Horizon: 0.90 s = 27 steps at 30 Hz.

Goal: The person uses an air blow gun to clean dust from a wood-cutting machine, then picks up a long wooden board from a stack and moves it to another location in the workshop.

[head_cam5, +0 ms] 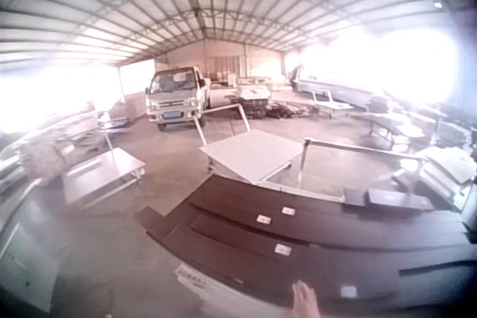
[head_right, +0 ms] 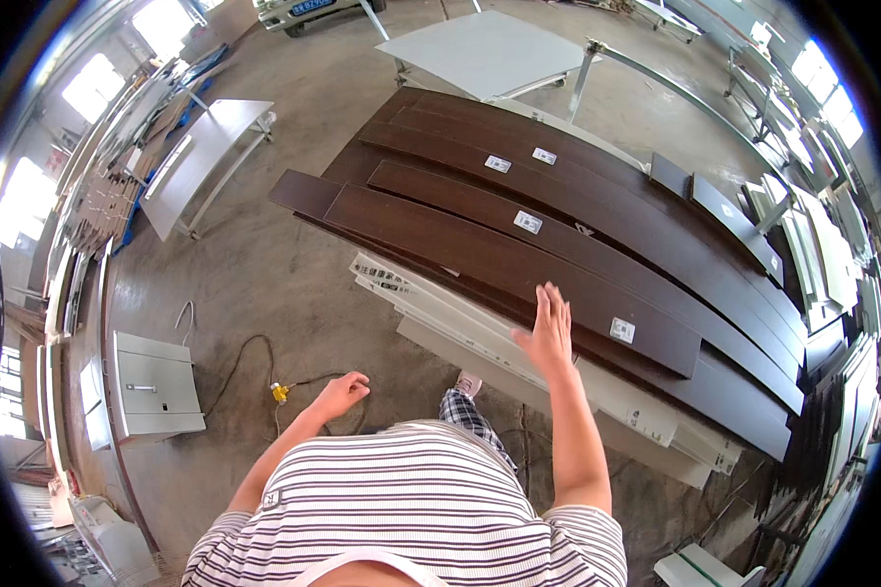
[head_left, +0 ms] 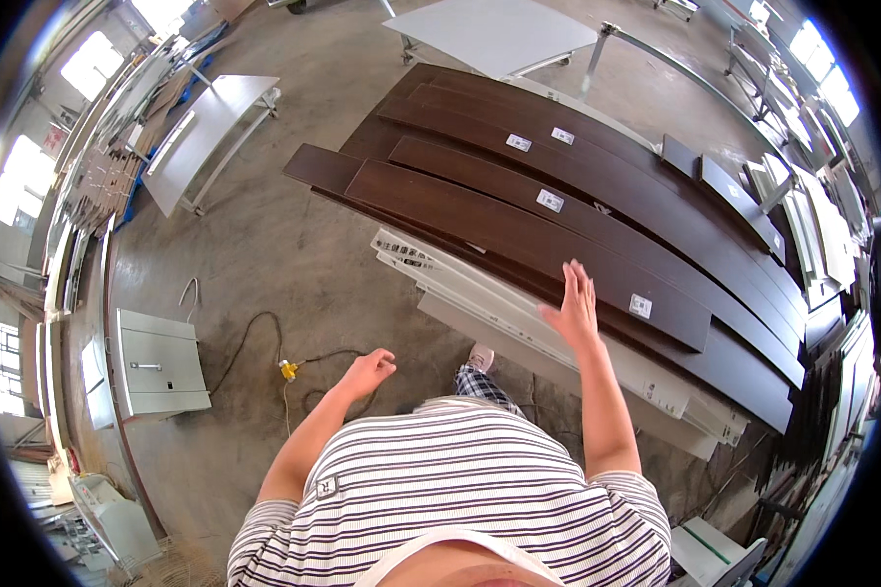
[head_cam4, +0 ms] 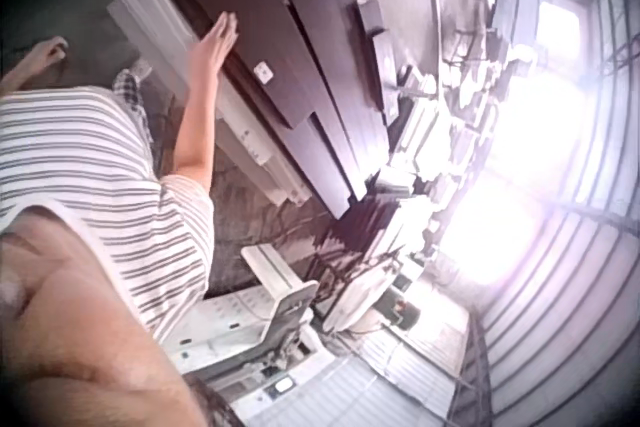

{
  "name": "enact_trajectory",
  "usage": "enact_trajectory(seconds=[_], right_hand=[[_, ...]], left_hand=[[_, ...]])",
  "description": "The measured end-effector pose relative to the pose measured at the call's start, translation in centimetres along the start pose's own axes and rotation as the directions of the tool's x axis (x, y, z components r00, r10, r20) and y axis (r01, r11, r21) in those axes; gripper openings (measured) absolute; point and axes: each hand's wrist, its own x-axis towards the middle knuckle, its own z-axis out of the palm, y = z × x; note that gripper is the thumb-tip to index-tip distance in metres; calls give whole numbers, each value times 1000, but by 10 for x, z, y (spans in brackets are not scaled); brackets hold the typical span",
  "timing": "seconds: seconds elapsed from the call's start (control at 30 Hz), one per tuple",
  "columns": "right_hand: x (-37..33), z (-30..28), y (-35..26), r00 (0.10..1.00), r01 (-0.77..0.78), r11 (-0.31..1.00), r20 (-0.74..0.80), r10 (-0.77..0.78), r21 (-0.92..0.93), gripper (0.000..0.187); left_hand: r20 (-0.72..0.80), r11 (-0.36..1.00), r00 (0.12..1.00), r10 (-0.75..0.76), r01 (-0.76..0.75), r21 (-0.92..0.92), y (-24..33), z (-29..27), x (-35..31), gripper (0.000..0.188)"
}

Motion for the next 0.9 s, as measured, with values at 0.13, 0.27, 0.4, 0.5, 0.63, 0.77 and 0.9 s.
enact_trajectory(seconds=[0.13,0.27,0.4,0.5,0.63,0.77,0.9], right_hand=[[74,-10,5,964,-58,965,237,120,-255,118],[100,-4,4,937,16,959,338,85,-283,130],[107,-8,2,932,22,961,352,80,-275,122],[92,-15,3,932,8,958,350,96,-286,112],[83,-20,-1,959,43,979,284,16,-199,95],[80,-8,-1,947,33,964,317,54,-264,117],[76,-16,-8,946,-11,971,311,88,-240,114]], left_hand=[[-39,1000,999,-20,20,4,4,-30,57,30],[-147,951,983,-107,59,-302,4,-75,107,31],[-281,773,910,-305,65,-631,26,-120,168,42],[-297,659,881,-369,23,-752,51,-154,229,50],[-76,558,996,-41,-41,-829,74,-182,270,46],[-95,556,956,-276,78,-828,-1,-206,292,55],[58,489,993,-100,99,-867,-8,-231,292,61]])
